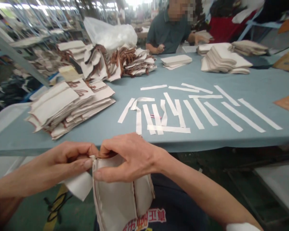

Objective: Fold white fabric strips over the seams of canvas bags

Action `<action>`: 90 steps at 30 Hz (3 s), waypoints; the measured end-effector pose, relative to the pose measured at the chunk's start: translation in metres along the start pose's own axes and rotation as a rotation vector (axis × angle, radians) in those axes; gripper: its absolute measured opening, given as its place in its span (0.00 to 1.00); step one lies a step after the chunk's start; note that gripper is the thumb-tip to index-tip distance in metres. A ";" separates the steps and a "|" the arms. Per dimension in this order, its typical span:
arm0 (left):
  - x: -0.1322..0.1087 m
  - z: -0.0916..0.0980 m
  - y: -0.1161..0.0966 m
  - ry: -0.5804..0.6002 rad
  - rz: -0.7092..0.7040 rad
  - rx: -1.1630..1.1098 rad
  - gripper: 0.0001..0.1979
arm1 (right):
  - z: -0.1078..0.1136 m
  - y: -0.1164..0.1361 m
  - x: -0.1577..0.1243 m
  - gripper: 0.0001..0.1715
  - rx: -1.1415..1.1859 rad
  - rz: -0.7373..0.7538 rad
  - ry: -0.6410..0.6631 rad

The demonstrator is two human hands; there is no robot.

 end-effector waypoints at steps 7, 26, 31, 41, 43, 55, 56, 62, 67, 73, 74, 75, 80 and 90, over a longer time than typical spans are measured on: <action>0.013 -0.007 0.004 0.126 0.085 -0.215 0.10 | -0.007 -0.018 0.000 0.29 0.118 -0.026 0.023; 0.022 -0.021 0.017 0.204 0.116 -0.433 0.27 | -0.012 -0.026 -0.019 0.23 0.310 -0.116 -0.027; 0.024 -0.025 0.022 0.206 0.082 -0.417 0.26 | -0.010 -0.026 -0.021 0.19 0.234 -0.065 -0.029; 0.033 -0.032 0.018 0.137 0.064 -0.329 0.17 | -0.008 -0.035 -0.028 0.17 0.344 -0.134 -0.034; 0.036 -0.033 0.018 0.128 0.063 -0.334 0.18 | -0.006 -0.036 -0.030 0.16 0.375 -0.131 -0.053; 0.049 -0.043 0.028 0.138 0.175 -0.365 0.20 | 0.002 -0.038 -0.040 0.16 0.393 -0.118 -0.146; 0.050 -0.043 0.027 0.143 0.186 -0.375 0.20 | 0.002 -0.040 -0.042 0.15 0.383 -0.123 -0.153; 0.056 -0.046 0.019 0.191 0.192 -0.418 0.19 | 0.006 -0.044 -0.050 0.16 0.291 -0.148 -0.152; 0.058 -0.047 0.016 0.157 0.201 -0.337 0.17 | 0.010 -0.039 -0.051 0.17 0.212 -0.149 -0.156; 0.057 -0.049 0.009 0.151 0.213 -0.290 0.18 | 0.013 -0.037 -0.049 0.16 0.241 -0.138 -0.112; 0.057 -0.048 0.008 0.156 0.207 -0.296 0.18 | 0.014 -0.037 -0.049 0.15 0.244 -0.138 -0.102; 0.058 -0.048 0.008 0.160 0.200 -0.301 0.18 | 0.014 -0.037 -0.048 0.13 0.244 -0.134 -0.097; 0.057 -0.047 0.013 0.166 0.198 -0.296 0.17 | 0.015 -0.033 -0.045 0.10 0.200 -0.140 -0.105; 0.061 -0.046 0.028 0.165 0.204 -0.361 0.17 | 0.005 -0.042 -0.040 0.13 0.239 -0.190 -0.137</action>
Point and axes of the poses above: each hand's wrist, its own x-axis towards the middle knuckle, its own z-axis out of the back of the hand, y = z × x, the point moved 4 cm from there along x, towards the middle knuckle, and after that the axes turned 4 degrees about z, right-handed, at the moved point
